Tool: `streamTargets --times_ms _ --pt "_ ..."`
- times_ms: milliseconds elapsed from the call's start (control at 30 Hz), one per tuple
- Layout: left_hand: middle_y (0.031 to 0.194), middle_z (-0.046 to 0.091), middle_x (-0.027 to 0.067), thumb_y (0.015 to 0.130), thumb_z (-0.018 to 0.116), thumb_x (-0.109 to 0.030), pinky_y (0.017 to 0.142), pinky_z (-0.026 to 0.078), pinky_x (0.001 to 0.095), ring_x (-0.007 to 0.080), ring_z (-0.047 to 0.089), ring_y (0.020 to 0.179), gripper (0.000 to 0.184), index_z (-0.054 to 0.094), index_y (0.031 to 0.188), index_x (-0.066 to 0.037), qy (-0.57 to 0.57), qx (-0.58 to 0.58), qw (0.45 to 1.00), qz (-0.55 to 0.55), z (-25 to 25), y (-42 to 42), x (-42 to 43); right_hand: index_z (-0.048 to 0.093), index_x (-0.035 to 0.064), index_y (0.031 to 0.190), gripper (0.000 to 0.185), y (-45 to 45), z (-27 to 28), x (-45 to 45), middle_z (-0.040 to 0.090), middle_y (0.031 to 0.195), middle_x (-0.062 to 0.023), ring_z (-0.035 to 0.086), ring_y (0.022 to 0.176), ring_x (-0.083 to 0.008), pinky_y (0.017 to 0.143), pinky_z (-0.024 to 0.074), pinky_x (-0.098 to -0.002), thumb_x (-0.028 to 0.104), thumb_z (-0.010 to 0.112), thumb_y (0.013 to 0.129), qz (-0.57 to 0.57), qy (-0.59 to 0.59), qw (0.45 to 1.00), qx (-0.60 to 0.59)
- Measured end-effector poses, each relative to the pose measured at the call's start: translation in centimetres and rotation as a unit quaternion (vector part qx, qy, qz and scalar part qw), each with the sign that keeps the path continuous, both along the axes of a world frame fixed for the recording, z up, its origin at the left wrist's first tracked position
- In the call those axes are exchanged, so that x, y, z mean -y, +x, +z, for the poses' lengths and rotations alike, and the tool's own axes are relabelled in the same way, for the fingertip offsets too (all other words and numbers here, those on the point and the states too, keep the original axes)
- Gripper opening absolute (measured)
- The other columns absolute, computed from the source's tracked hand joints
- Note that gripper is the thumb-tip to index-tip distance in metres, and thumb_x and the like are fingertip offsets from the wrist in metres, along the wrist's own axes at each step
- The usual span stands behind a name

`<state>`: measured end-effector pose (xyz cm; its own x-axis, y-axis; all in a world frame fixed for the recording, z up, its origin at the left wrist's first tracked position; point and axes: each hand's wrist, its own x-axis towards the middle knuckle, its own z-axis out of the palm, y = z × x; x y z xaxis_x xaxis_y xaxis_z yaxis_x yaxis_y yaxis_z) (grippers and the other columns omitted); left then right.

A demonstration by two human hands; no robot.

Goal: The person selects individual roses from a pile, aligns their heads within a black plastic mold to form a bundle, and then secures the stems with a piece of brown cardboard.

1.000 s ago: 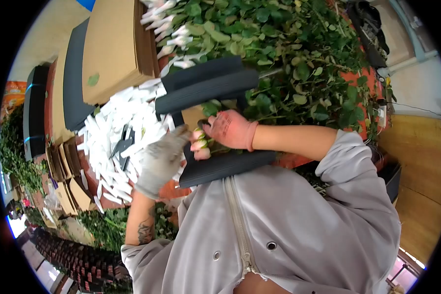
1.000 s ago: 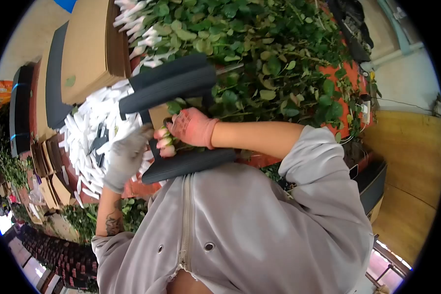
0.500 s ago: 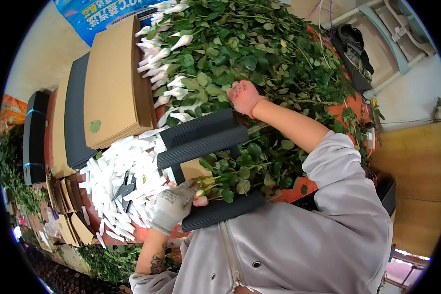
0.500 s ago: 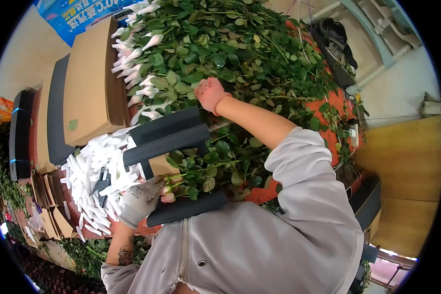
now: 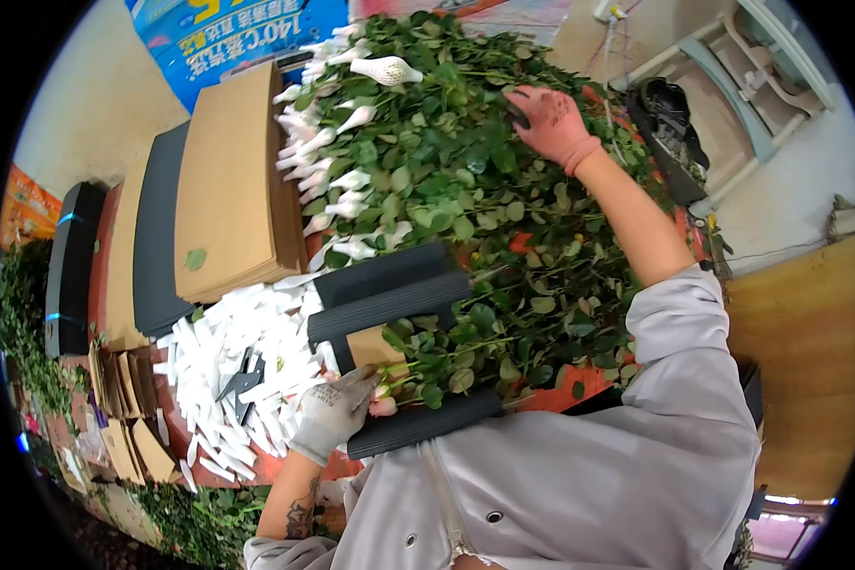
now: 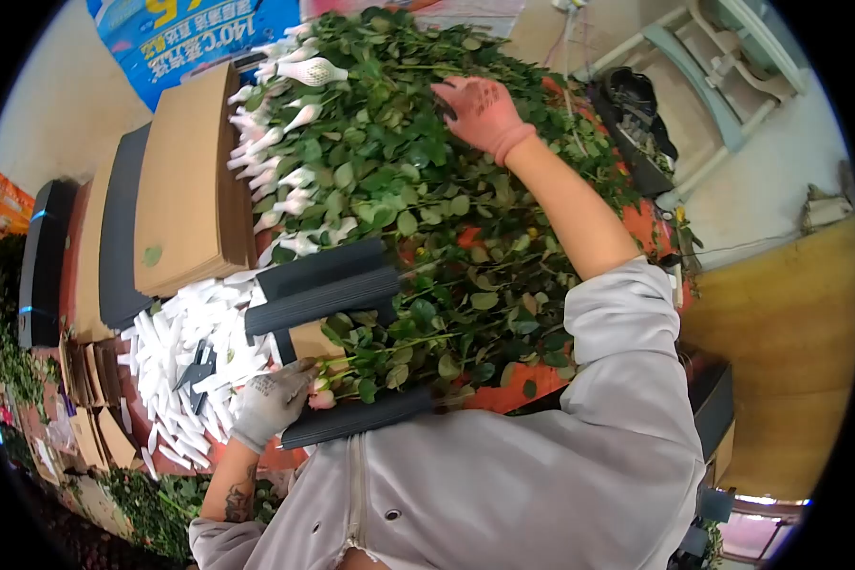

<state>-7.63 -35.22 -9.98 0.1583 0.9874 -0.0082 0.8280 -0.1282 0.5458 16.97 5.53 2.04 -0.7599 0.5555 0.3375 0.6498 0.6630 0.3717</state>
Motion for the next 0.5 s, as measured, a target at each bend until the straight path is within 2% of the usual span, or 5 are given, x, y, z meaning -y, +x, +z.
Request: streamTargets --times_ms 100,233,300,367,500 --pt "0.112 0.062 0.0029 0.082 0.054 -0.015 0.066 0.051 0.0338 0.0221 0.064 0.078 0.026 0.065 0.105 -0.013 0.019 0.006 1.000 -0.006 0.2 0.1 0.0 0.058 0.0079 0.113 0.039 2.6 7.1 -1.3 0.062 0.105 -0.0150 0.058 0.099 -0.0313 0.089 0.0449 -0.0388 0.028 0.058 0.080 -0.056 -0.104 0.986 -0.117" --pt "0.106 0.064 0.0109 0.079 0.056 -0.010 0.073 0.051 0.0361 0.0283 0.064 0.084 0.023 0.066 0.100 -0.006 0.022 0.045 0.999 0.014 1.3 0.7 -0.1 0.063 0.0019 0.093 0.028 9.8 15.1 -6.9 0.062 0.085 -0.0166 0.058 0.088 -0.0265 0.073 0.0463 -0.0351 0.023 0.058 0.075 -0.184 0.094 0.919 -0.336" --pt "0.106 0.064 0.0114 0.079 0.056 -0.010 0.075 0.051 0.0360 0.0282 0.064 0.086 0.022 0.067 0.098 -0.006 -0.005 0.055 0.998 0.023 1.1 0.9 -0.4 0.063 0.0080 0.108 0.041 16.4 19.1 -7.9 0.063 0.106 -0.0189 0.057 0.104 -0.0334 0.090 0.0438 -0.0362 0.028 0.061 0.072 -0.244 0.075 0.878 -0.406" --pt "0.106 0.064 0.0121 0.079 0.056 -0.010 0.076 0.051 0.0356 0.0280 0.064 0.088 0.021 0.067 0.097 -0.006 -0.013 0.073 0.997 0.035 1.3 1.2 -0.6 0.065 0.0058 0.105 0.045 21.0 20.3 -7.0 0.062 0.109 -0.0181 0.058 0.104 -0.0323 0.089 0.0444 -0.0365 0.030 0.064 0.067 -0.298 0.131 0.817 -0.476" --pt "0.105 0.064 0.0134 0.079 0.056 -0.009 0.076 0.051 0.0352 0.0289 0.064 0.088 0.022 0.066 0.098 -0.005 -0.015 0.059 0.997 0.038 3.0 1.2 -0.4 0.065 -0.0010 0.090 0.029 30.2 20.8 -9.2 0.065 0.089 -0.0067 0.060 0.077 -0.0166 0.073 0.0474 -0.0289 0.018 0.073 0.069 -0.123 0.085 0.712 -0.686"
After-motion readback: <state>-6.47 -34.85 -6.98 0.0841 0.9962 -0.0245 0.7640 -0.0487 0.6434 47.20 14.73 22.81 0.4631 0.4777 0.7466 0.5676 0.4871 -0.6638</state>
